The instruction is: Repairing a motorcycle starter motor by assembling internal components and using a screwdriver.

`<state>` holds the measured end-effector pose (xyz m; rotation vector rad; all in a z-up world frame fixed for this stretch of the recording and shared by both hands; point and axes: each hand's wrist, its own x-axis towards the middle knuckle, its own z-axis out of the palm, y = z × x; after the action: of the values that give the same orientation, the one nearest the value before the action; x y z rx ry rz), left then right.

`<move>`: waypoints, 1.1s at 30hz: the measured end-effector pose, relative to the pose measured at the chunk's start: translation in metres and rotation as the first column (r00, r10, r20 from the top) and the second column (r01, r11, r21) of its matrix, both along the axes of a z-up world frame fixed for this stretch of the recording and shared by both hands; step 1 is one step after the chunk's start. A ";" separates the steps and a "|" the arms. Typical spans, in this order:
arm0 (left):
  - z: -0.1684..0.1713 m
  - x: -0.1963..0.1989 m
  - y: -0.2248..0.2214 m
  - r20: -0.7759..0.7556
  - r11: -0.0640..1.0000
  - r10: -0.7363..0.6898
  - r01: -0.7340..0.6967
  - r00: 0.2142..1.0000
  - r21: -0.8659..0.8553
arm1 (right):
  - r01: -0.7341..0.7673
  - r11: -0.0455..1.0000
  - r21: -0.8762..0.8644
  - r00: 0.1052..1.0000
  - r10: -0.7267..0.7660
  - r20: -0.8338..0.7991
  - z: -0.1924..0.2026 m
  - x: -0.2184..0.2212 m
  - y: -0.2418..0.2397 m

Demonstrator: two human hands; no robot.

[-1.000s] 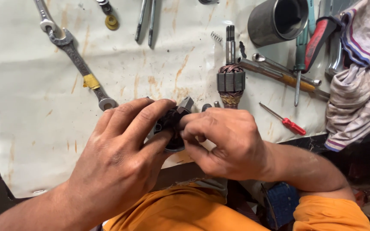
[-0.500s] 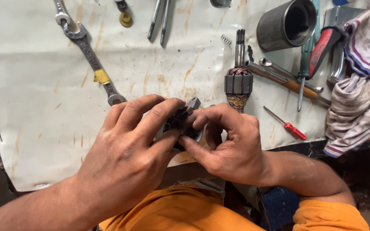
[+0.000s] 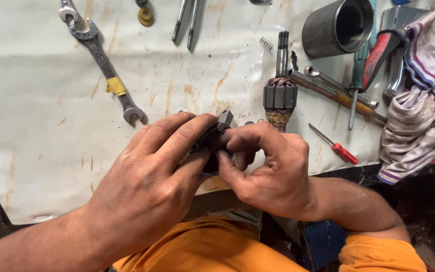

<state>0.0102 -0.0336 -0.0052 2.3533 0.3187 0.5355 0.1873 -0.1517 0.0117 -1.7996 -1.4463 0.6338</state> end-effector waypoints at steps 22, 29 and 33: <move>-0.010 -0.002 -0.006 -0.002 0.994 -0.051 0.051 0.999 0.101 | -0.143 0.986 -0.092 0.985 0.150 0.080 0.012 0.001 0.015; -0.007 -0.004 0.000 -0.008 0.984 -0.080 0.080 0.997 0.157 | -0.085 0.951 -0.297 0.996 0.076 -0.041 0.013 0.009 0.014; -0.012 -0.006 -0.001 -0.033 0.975 -0.099 0.104 0.994 0.197 | -0.072 0.940 -0.335 0.979 0.002 -0.205 0.007 0.016 0.010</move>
<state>0.0046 -0.0346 -0.0169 2.5544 0.1596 0.5112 0.2029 -0.1415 0.0192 -1.9030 -1.2939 1.1115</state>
